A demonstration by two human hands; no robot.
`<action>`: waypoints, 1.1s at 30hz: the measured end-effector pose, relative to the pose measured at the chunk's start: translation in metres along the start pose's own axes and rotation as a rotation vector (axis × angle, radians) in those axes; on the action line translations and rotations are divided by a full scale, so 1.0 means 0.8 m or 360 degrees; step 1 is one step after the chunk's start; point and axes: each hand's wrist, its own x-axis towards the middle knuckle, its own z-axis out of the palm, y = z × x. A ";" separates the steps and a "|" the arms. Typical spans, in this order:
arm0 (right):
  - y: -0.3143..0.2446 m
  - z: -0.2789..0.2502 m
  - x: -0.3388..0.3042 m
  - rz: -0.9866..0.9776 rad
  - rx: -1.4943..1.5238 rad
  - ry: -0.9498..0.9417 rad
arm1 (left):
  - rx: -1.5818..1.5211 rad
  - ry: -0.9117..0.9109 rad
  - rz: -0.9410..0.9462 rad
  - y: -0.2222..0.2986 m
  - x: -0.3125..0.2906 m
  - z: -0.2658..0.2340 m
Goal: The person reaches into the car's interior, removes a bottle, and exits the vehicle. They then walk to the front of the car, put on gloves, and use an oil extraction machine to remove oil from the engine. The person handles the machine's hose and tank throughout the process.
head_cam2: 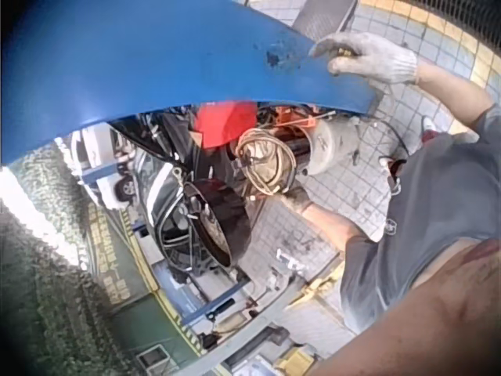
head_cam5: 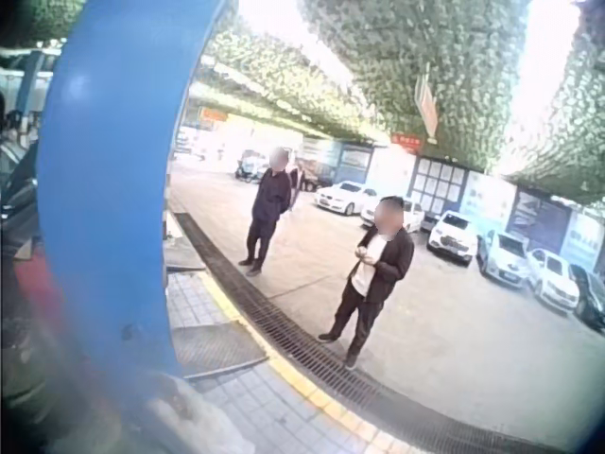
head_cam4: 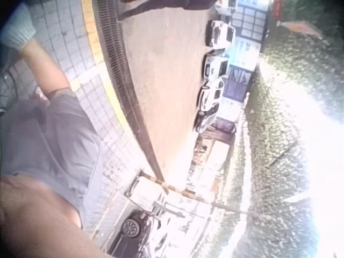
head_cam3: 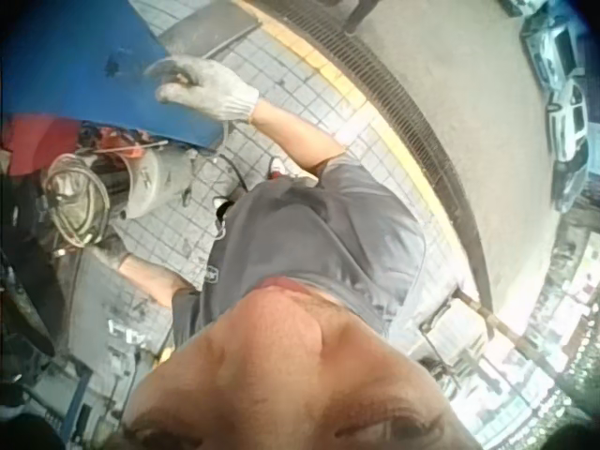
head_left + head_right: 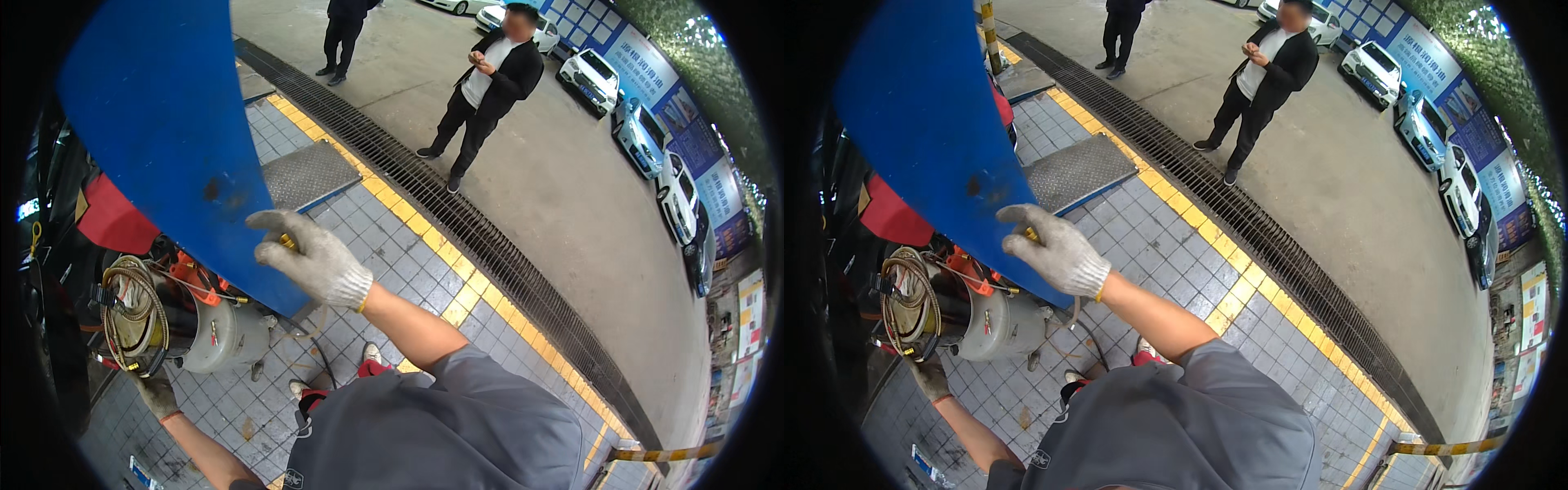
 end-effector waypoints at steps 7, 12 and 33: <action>0.033 -0.096 -0.029 0.0103 -0.0004 0.0299 | 0.0065 -0.0017 0.0172 -0.005 0.035 0.004; 0.029 -0.156 -0.033 0.0132 0.0337 0.0496 | -0.0074 0.0146 0.0090 0.003 0.050 -0.011; 0.082 -0.294 0.104 -0.0218 0.0610 0.0689 | 0.1242 0.0730 -0.0213 -0.288 -0.196 0.147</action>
